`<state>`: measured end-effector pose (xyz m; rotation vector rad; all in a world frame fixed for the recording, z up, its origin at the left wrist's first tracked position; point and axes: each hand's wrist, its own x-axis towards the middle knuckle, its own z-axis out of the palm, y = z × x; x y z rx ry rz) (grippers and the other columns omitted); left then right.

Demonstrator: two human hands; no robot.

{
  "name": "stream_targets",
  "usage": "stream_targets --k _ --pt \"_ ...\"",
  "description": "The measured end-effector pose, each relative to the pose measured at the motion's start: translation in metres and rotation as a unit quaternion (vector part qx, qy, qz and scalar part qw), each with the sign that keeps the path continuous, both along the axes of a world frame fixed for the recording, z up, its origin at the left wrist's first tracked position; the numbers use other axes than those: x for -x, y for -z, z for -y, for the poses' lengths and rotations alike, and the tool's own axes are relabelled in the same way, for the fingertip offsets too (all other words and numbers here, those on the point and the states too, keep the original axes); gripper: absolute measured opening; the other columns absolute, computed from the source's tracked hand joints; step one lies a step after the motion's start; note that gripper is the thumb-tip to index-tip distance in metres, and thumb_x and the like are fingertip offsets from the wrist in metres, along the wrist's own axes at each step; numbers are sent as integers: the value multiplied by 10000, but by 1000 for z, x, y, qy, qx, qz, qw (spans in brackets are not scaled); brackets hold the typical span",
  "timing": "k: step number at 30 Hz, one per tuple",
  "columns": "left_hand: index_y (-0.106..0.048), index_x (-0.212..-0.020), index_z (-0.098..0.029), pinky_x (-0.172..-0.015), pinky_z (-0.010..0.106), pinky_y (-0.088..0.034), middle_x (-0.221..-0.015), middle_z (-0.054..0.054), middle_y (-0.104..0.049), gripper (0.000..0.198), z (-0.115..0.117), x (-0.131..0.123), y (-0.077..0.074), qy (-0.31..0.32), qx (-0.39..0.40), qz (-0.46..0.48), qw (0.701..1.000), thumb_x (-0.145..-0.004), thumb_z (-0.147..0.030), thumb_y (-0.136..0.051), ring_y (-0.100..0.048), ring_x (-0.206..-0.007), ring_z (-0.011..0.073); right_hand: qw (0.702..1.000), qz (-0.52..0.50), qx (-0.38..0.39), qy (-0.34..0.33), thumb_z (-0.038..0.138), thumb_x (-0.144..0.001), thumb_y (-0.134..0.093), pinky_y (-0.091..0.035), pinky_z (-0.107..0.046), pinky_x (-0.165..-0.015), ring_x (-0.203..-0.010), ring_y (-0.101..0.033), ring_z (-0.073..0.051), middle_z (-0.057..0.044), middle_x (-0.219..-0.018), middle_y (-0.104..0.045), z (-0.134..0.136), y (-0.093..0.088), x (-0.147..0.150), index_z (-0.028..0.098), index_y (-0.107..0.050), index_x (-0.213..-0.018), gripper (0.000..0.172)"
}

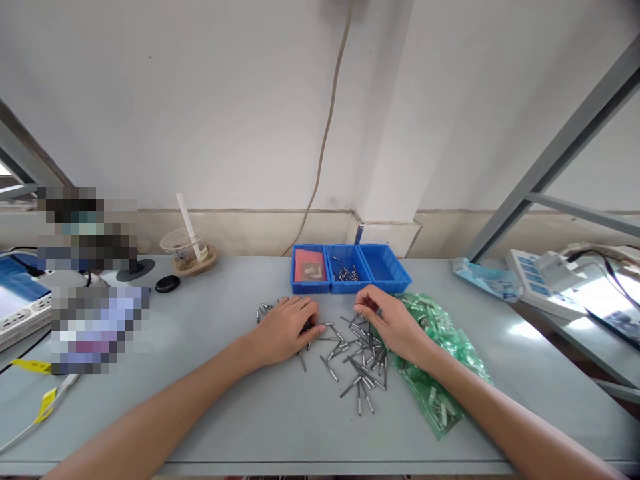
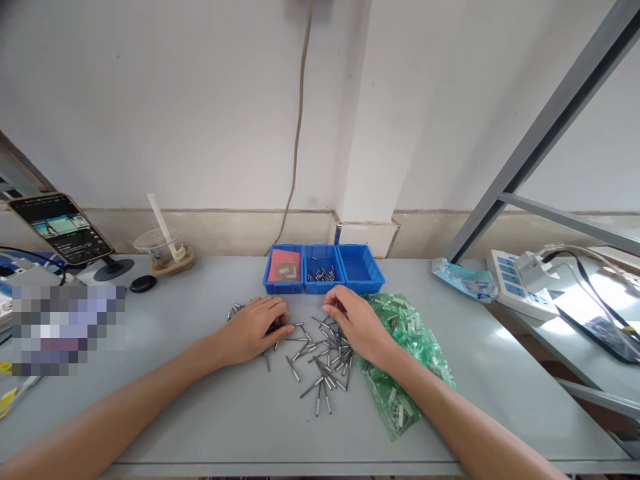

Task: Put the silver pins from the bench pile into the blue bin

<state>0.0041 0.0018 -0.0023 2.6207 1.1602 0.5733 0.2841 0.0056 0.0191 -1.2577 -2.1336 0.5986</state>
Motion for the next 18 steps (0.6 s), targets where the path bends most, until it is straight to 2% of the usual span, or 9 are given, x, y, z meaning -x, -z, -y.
stream_targets --k 7,18 --pt "-525 -965 -221 -816 368 -427 -983 26 -642 244 0 1 1 4 -4 -1 1000 -1095 -427 -520 -578 -896 225 998 -50 -35 25 329 -1060 -555 -502 -327 -769 -852 -636 -207 -14 -932 -690 0 2 -1 264 -613 -997 108" --pt "-527 -963 -219 -815 359 -433 -985 20 -641 237 0 1 1 4 -9 3 1000 -1092 -419 -530 -584 -908 217 996 5 -94 -10 281 -1076 -504 -526 -340 -800 -882 -675 -218 -39 -972 -706 3 3 1 261 -610 -1014 125"
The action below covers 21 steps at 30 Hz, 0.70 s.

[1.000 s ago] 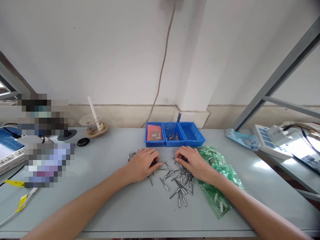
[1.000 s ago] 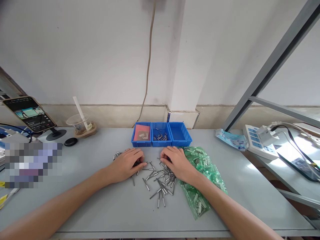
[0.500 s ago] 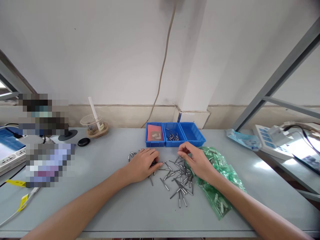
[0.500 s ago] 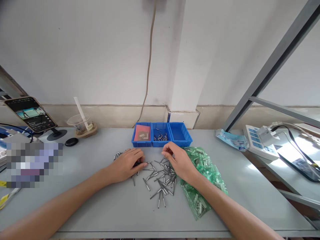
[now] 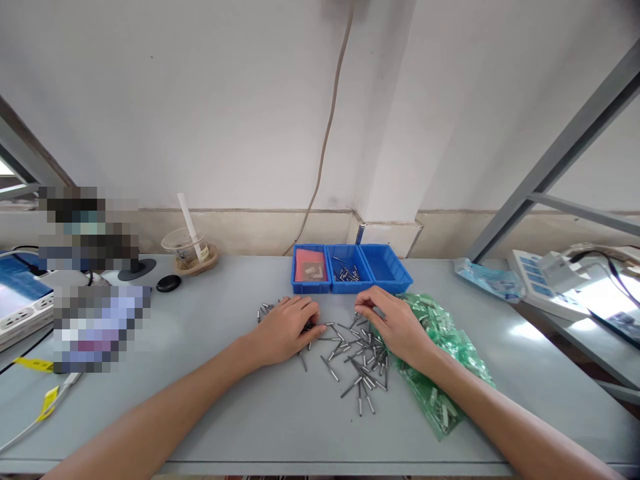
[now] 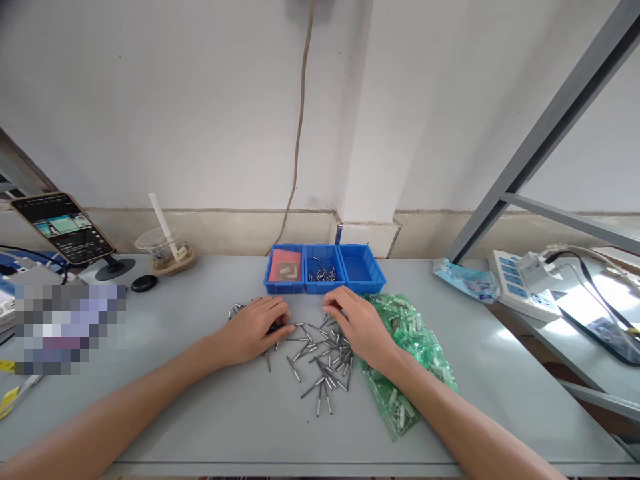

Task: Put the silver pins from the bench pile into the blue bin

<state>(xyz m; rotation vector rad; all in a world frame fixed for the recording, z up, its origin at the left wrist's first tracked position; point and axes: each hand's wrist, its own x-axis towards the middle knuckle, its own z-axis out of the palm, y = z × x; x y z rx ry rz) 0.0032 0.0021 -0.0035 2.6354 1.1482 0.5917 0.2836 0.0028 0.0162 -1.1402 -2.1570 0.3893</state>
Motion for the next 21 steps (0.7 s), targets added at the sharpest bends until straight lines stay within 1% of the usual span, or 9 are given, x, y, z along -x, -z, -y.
stream_targets --k 4,7,15,21 --pt "-525 -963 -219 -815 364 -432 -982 25 -642 245 0 0 0 3 -1 -1 1000 -1097 -424 -517 -589 -906 224 999 38 0 -27 271 -1096 -473 -518 -358 -800 -883 -657 -220 -44 -978 -693 1 0 1 258 -598 -1015 150" --pt "-528 -963 -219 -810 362 -428 -980 26 -643 246 1 0 -1 3 0 -1 1000 -1098 -424 -514 -587 -901 224 998 45 -5 -40 274 -1109 -451 -512 -353 -801 -883 -647 -215 -44 -986 -680 2 1 2 257 -594 -1027 166" --pt "-522 -966 -219 -812 352 -425 -980 15 -637 224 0 0 -1 2 1 -2 1000 -1087 -407 -548 -585 -910 218 995 82 -27 -42 297 -1132 -397 -493 -338 -767 -837 -632 -206 -48 -990 -656 2 2 -2 250 -587 -1037 218" --pt "-521 -972 -219 -816 357 -427 -984 19 -638 224 0 1 0 3 -2 -1 1000 -1091 -408 -538 -581 -906 217 995 92 -24 -43 293 -1135 -389 -498 -340 -752 -830 -633 -204 -54 -993 -660 1 2 -2 249 -589 -1049 222"
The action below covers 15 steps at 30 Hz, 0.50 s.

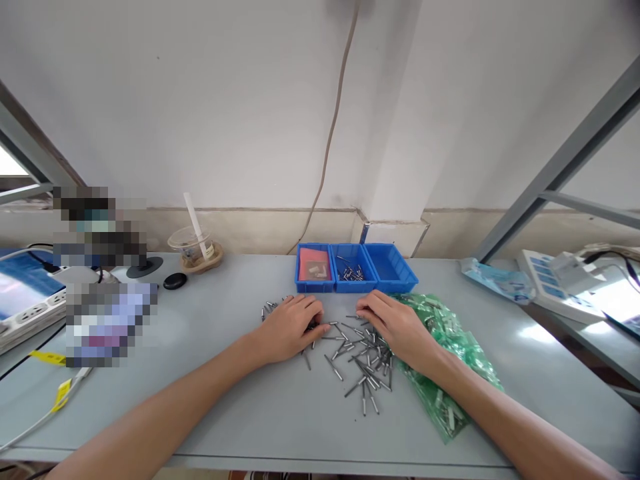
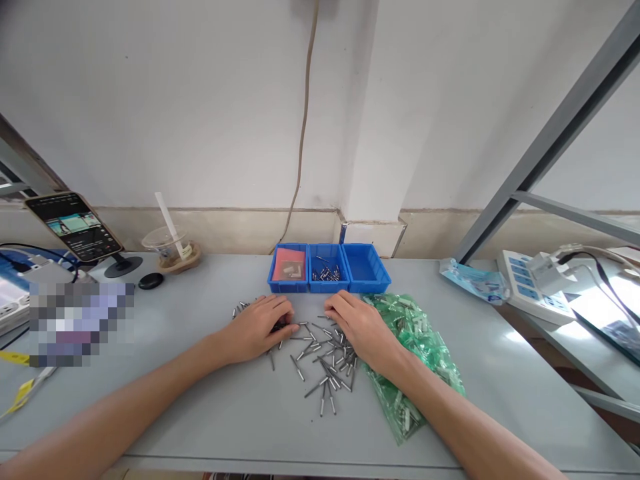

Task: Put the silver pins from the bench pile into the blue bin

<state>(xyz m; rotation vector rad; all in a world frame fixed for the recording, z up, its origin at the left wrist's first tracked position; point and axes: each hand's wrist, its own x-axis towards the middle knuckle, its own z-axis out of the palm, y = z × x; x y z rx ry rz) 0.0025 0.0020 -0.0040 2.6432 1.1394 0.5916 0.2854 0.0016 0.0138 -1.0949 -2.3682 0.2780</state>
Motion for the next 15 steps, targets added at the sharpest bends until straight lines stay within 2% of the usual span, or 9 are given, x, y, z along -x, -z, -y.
stream_targets --k 15 --pt "-538 -961 -219 -817 365 -441 -977 26 -643 255 0 0 -1 -2 1 3 1000 -1092 -437 -520 -599 -908 221 999 -16 26 19 306 -1120 -432 -500 -352 -764 -852 -649 -216 -41 -991 -682 0 -2 1 260 -590 -1021 192"
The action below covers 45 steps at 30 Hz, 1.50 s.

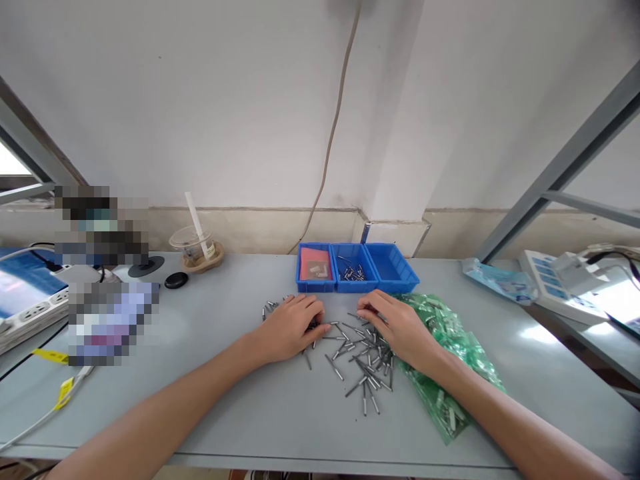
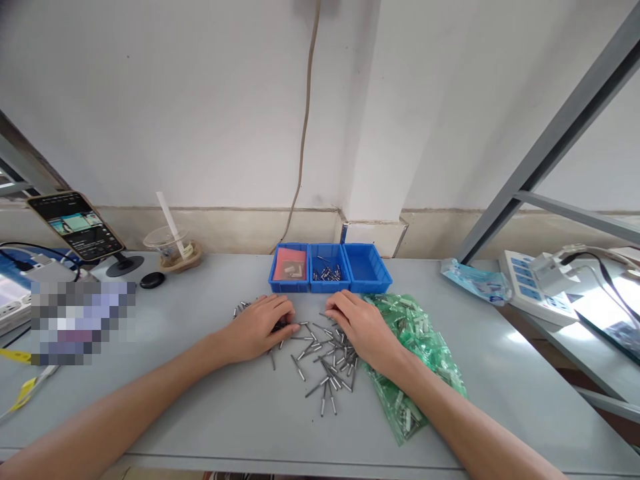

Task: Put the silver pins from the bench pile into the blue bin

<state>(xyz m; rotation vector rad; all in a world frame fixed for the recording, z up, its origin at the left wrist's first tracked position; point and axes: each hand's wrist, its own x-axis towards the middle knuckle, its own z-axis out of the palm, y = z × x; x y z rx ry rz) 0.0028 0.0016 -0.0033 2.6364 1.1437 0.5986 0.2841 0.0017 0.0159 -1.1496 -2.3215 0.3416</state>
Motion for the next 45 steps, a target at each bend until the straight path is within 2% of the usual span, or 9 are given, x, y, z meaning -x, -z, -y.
stream_targets --k 7,13,18,32,45 --pt "-540 -961 -221 -820 365 -442 -978 27 -648 255 0 0 0 0 -1 -1 1000 -1093 -438 -518 -599 -905 222 1000 -6 3 18 298 -1104 -451 -508 -353 -750 -848 -662 -225 -39 -968 -691 -1 1 0 264 -576 -997 168" --pt "-539 -965 -220 -819 368 -441 -976 28 -646 260 0 0 1 -2 -4 -1 1000 -1092 -446 -520 -596 -900 221 998 -47 18 27 288 -1084 -474 -560 -392 -808 -916 -687 -241 -56 -1049 -718 -2 3 0 270 -609 -1079 135" --pt "-523 -967 -221 -831 369 -434 -987 24 -639 239 -1 0 0 -2 1 -8 1000 -1089 -427 -533 -585 -903 222 997 -65 38 24 283 -1085 -470 -558 -367 -771 -885 -686 -229 -51 -1024 -715 -2 0 0 271 -634 -1046 169" --pt "-517 -964 -216 -825 365 -416 -990 24 -631 238 0 0 -1 -1 3 -13 1000 -1088 -418 -538 -573 -902 224 999 -31 17 35 256 -1088 -458 -516 -353 -759 -815 -674 -214 -39 -975 -709 -4 1 -3 261 -621 -1017 178" --pt "-520 -970 -217 -836 369 -413 -994 26 -639 255 -1 0 1 0 5 -11 1000 -1095 -439 -519 -580 -908 227 999 -7 -3 38 262 -1076 -514 -495 -328 -770 -884 -675 -221 -15 -987 -714 -7 5 -4 270 -606 -1009 114"
